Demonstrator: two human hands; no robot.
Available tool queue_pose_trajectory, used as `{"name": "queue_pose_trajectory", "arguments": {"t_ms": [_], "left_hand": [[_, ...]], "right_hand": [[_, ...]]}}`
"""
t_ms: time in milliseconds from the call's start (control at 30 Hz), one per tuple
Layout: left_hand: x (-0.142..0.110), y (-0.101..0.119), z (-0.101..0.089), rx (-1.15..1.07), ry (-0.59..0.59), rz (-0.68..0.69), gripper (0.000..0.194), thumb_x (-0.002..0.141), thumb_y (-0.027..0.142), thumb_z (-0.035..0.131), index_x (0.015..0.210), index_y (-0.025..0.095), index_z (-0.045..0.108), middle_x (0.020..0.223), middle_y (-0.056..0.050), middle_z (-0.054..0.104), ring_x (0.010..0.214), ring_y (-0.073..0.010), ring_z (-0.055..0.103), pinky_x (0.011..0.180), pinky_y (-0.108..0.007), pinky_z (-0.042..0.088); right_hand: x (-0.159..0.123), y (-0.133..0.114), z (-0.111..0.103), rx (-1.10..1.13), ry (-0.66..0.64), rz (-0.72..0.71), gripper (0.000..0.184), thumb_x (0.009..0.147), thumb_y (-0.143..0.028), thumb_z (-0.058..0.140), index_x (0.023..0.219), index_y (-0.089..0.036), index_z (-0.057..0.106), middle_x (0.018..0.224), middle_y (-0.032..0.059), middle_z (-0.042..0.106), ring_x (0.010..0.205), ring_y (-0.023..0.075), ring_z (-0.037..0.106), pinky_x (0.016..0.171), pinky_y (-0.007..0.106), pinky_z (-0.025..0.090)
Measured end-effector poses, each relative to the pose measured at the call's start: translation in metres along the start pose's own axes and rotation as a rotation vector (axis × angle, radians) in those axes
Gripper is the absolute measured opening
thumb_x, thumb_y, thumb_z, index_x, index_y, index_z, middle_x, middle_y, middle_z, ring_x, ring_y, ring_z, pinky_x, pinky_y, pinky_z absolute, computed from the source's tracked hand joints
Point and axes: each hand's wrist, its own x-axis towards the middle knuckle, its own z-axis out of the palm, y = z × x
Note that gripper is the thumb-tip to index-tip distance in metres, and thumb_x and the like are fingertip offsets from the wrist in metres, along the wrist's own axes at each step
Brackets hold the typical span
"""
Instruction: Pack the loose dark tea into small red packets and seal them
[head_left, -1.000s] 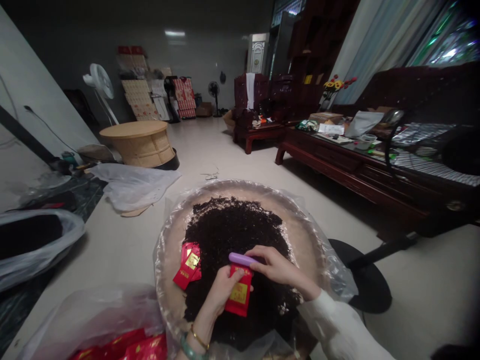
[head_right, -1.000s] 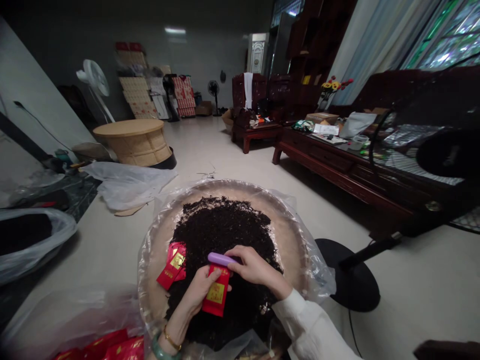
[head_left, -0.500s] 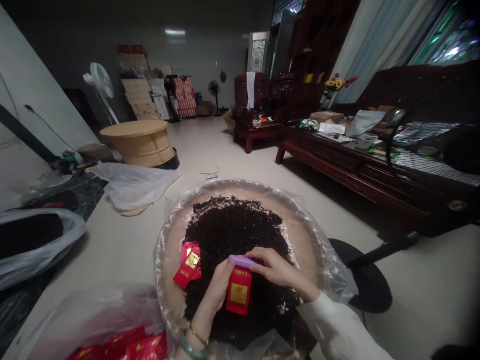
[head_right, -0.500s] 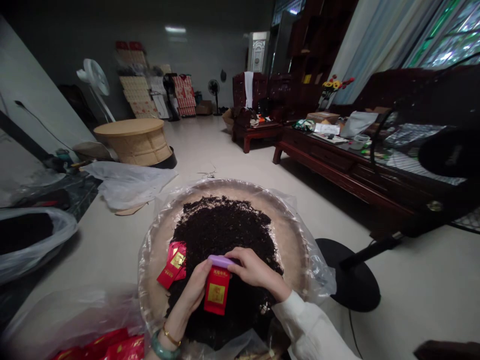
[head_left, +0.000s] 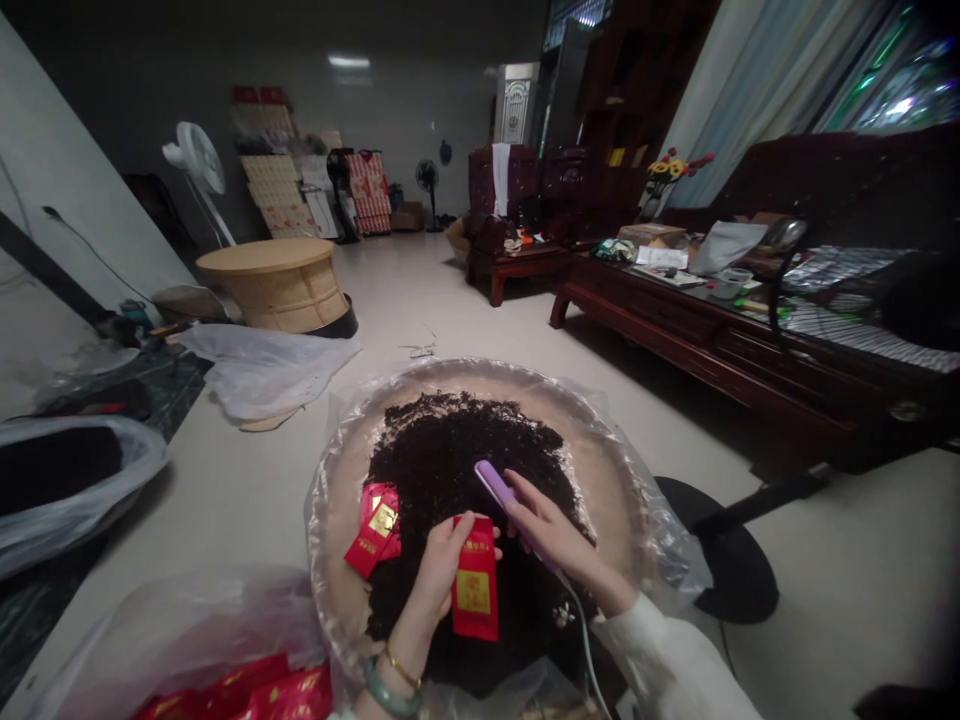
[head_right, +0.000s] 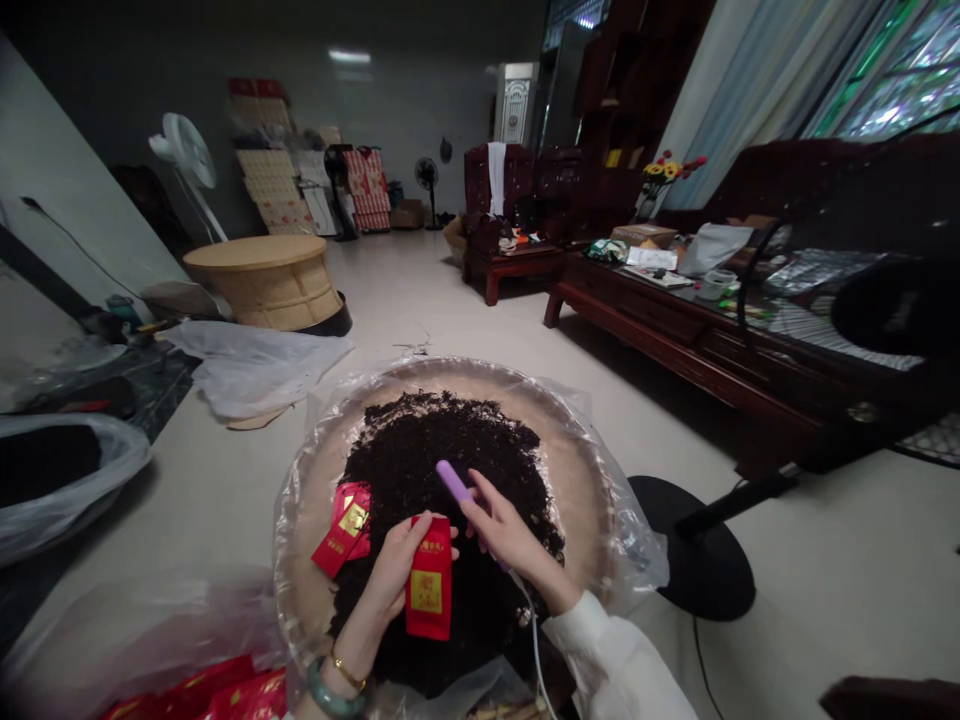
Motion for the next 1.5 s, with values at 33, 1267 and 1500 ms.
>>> {"name": "queue_pose_trajectory", "arguments": {"t_ms": [33, 1267, 1500], "left_hand": [[0.000, -0.001, 0.001, 0.005, -0.001, 0.011, 0.055, 0.062, 0.060, 0.074, 0.085, 0.011, 0.065, 0.072, -0.009, 0.073, 0.058, -0.0190, 0.068, 0.055, -0.025, 0.047], [0.014, 0.028, -0.142, 0.919, 0.346, 0.207, 0.022, 0.063, 0.008, 0.058, 0.082, 0.015, 0.067, 0.083, -0.007, 0.075, 0.085, -0.0211, 0.070, 0.079, -0.031, 0.052], [0.006, 0.032, -0.081, 0.577, 0.091, 0.310, 0.020, 0.064, 0.015, 0.067, 0.084, 0.016, 0.068, 0.084, -0.006, 0.074, 0.084, -0.0210, 0.070, 0.077, -0.031, 0.055]], "right_hand": [[0.000, 0.002, 0.005, -0.003, 0.024, -0.016, 0.077, 0.081, -0.046, 0.058, 0.145, -0.019, 0.026, 0.106, 0.0085, 0.061, 0.069, 0.0158, 0.060, 0.058, 0.029, 0.050], [0.044, 0.119, -0.108, -0.487, 0.681, -0.125, 0.062, 0.065, -0.057, 0.058, 0.109, -0.013, 0.060, 0.100, 0.0136, 0.067, 0.089, 0.0314, 0.063, 0.077, 0.044, 0.049], [0.019, 0.063, -0.038, -0.449, 0.569, -0.352, 0.052, 0.078, -0.053, 0.053, 0.116, -0.017, 0.061, 0.115, 0.0156, 0.064, 0.107, 0.0310, 0.058, 0.094, 0.047, 0.044]]}}
